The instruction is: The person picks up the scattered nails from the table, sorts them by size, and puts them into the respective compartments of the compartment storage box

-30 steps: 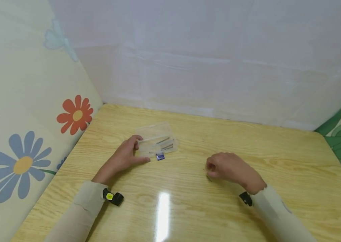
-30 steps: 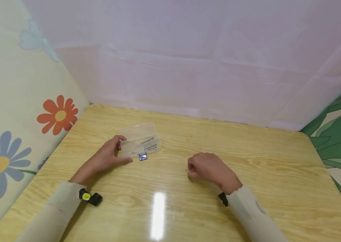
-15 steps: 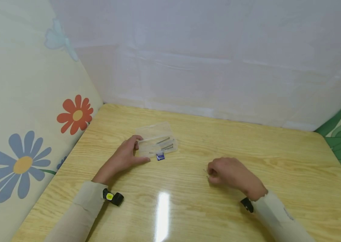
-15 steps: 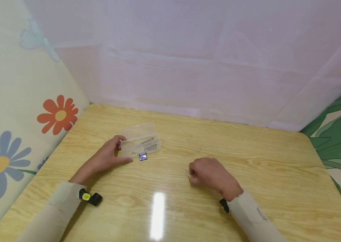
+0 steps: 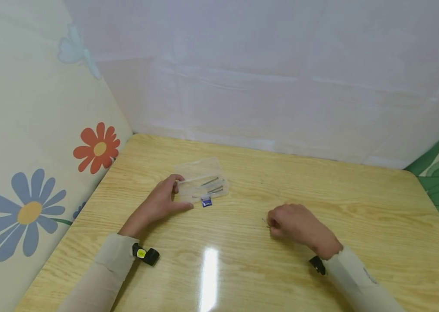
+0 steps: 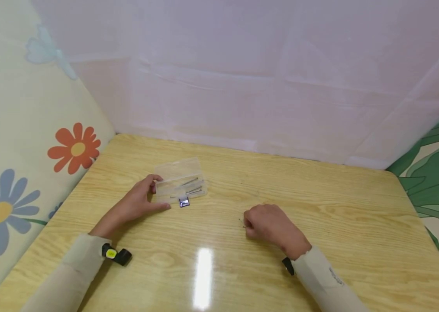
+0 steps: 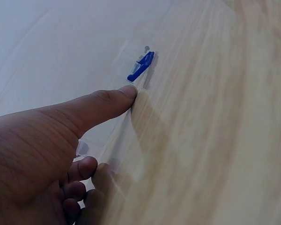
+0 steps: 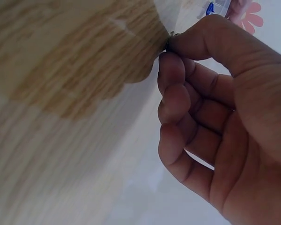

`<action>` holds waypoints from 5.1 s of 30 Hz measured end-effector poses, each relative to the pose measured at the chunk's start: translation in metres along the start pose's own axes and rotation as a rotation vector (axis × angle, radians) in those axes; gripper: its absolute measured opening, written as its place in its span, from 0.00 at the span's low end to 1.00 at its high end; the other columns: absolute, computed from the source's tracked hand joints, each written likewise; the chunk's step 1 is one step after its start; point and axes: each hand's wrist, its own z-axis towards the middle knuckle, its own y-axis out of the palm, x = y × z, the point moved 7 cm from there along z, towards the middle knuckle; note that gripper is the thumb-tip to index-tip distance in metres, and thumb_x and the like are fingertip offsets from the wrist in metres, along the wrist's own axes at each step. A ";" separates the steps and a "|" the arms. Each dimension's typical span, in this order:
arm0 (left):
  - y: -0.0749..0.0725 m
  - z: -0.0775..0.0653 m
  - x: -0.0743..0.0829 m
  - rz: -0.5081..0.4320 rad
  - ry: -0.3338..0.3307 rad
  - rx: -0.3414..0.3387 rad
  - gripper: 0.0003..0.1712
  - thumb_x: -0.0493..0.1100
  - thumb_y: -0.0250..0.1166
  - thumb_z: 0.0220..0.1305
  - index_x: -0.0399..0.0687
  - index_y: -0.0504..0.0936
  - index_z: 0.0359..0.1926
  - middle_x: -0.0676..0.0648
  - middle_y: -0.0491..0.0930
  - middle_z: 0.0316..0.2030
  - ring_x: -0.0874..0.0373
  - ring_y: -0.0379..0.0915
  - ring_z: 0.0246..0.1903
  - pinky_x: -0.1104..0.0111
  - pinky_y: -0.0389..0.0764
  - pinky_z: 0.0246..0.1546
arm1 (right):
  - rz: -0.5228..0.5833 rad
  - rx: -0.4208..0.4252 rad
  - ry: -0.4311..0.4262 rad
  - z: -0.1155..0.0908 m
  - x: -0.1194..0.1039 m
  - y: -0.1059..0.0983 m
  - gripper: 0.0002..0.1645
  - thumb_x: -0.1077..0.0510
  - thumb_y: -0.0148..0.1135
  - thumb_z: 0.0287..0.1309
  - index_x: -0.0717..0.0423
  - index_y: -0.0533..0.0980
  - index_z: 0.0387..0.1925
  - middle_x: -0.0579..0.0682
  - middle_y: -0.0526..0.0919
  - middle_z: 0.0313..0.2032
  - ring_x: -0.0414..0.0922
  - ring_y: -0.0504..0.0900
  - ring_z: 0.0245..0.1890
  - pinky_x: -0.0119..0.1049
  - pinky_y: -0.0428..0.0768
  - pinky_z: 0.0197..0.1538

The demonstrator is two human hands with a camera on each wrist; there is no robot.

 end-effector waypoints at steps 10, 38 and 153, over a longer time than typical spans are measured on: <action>0.000 -0.001 0.000 0.008 0.001 0.000 0.46 0.52 0.82 0.52 0.38 0.68 0.63 0.46 0.68 0.39 0.49 0.63 0.40 0.55 0.67 0.45 | -0.011 0.007 -0.033 -0.001 -0.001 0.002 0.19 0.67 0.66 0.48 0.42 0.67 0.18 0.35 0.64 0.18 0.34 0.61 0.19 0.32 0.64 0.25; 0.000 0.001 0.000 0.007 -0.017 -0.004 0.46 0.52 0.82 0.52 0.38 0.68 0.64 0.45 0.69 0.40 0.49 0.64 0.40 0.55 0.67 0.45 | 0.050 0.003 -0.094 0.009 -0.010 -0.008 0.19 0.66 0.64 0.47 0.43 0.65 0.19 0.35 0.61 0.20 0.32 0.59 0.20 0.30 0.63 0.26; 0.000 0.000 0.003 -0.017 0.011 0.005 0.46 0.52 0.82 0.53 0.37 0.68 0.63 0.45 0.68 0.39 0.50 0.63 0.38 0.55 0.67 0.45 | 0.147 -0.105 0.093 0.037 0.010 -0.015 0.12 0.64 0.63 0.65 0.46 0.78 0.27 0.37 0.73 0.25 0.36 0.68 0.25 0.36 0.70 0.34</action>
